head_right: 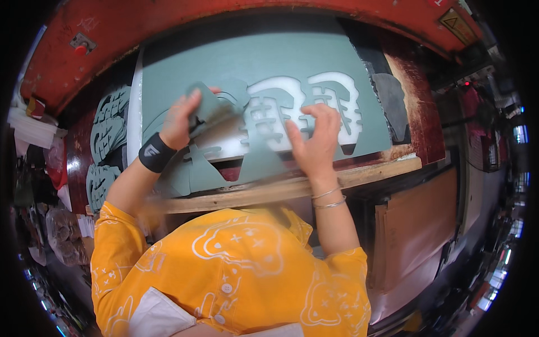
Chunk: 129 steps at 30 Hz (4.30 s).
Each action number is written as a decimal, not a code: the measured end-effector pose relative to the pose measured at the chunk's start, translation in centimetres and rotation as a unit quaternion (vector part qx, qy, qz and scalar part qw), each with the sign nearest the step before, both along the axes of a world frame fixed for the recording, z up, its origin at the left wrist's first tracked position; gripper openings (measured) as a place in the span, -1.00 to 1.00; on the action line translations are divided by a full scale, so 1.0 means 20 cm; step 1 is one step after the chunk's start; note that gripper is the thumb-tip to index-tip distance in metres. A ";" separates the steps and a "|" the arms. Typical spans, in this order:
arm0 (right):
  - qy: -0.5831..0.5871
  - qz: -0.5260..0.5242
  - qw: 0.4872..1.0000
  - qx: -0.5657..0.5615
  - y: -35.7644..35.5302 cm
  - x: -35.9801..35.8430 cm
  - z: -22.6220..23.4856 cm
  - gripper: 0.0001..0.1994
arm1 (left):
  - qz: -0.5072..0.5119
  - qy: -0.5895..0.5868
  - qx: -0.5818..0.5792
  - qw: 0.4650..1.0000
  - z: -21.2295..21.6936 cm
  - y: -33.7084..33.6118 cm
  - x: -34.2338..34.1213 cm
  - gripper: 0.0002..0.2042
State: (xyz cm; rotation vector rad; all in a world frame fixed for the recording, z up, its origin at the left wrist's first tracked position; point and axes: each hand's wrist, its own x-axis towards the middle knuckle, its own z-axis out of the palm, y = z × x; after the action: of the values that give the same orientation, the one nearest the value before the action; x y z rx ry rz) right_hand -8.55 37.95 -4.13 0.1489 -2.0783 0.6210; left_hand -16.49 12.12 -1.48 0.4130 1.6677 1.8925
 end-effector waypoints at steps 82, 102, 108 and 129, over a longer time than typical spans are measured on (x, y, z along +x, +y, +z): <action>-0.110 0.207 0.965 -0.115 -0.61 0.03 0.15 -0.85 | 0.127 -0.048 0.144 0.980 0.02 -0.57 0.08 -0.60; -0.183 0.316 0.930 0.038 -0.94 -0.13 -0.03 -0.89 | 0.236 0.079 0.130 0.960 0.20 -0.68 -0.06 -0.68; -0.153 0.307 0.933 -0.108 -0.97 -0.19 -0.05 -0.83 | 0.092 0.430 -0.168 0.882 0.14 -0.54 0.10 -0.46; -0.213 0.406 0.889 0.005 -0.91 -0.08 -0.06 -0.81 | 0.347 0.100 0.028 0.932 0.65 -1.45 -0.45 -0.70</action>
State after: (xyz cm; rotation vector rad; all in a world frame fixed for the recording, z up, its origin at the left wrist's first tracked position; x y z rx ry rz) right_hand -10.13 19.81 -5.29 1.0045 -2.4050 1.2255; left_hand -25.46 -16.87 11.56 0.0207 2.0852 2.4672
